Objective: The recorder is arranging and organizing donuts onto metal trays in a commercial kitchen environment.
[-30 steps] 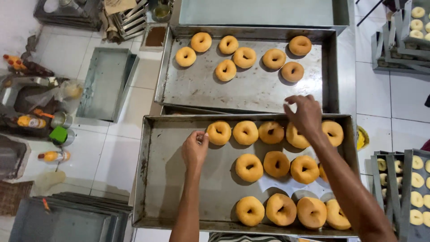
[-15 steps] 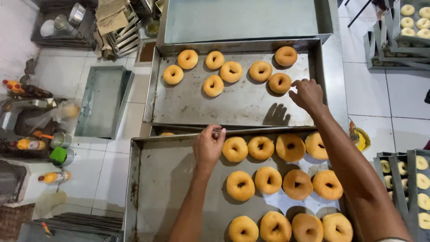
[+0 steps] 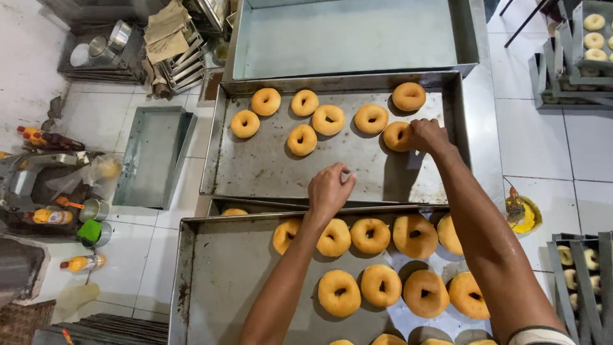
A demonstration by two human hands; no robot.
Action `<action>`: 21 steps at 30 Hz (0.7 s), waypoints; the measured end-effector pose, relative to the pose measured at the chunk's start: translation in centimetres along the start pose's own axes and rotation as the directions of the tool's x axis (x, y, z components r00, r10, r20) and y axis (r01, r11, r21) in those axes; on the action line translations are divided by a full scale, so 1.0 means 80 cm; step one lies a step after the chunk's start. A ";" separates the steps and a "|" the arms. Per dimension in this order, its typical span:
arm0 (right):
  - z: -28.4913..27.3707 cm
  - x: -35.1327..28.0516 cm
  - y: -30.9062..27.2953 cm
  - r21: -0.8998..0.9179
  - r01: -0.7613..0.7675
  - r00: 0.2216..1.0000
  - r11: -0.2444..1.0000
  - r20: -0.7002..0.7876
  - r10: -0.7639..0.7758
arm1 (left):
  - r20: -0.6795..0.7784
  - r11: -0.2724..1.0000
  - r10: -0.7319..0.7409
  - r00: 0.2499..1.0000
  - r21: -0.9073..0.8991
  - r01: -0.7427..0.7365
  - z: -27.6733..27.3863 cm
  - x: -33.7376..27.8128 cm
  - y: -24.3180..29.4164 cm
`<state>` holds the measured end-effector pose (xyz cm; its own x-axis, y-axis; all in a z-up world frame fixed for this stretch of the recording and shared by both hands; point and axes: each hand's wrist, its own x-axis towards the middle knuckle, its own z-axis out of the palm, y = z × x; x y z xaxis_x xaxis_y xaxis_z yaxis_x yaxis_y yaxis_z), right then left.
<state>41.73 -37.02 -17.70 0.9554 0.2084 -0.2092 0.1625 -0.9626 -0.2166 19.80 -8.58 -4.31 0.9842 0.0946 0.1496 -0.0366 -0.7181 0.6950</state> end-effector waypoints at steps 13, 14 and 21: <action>-0.010 -0.037 -0.045 0.149 0.178 0.964 0.973 0.170 -0.203 | 0.184 0.957 -0.227 0.956 0.227 0.183 0.098 0.091 -0.066; -0.007 -0.042 -0.048 0.166 0.179 0.964 0.970 0.169 -0.207 | 0.212 0.945 -0.294 0.932 0.211 0.250 0.107 0.087 -0.079; -0.034 -0.063 -0.083 0.389 0.010 0.989 0.921 0.135 -0.068 | 0.240 0.898 -0.432 0.869 0.202 0.390 0.147 0.104 -0.130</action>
<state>36.50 -32.17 -12.59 0.9003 0.2945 -0.3207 0.0632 -0.8172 -0.5729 30.44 -8.44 -18.52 0.9131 0.2265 -0.3391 0.3863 -0.7471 0.5410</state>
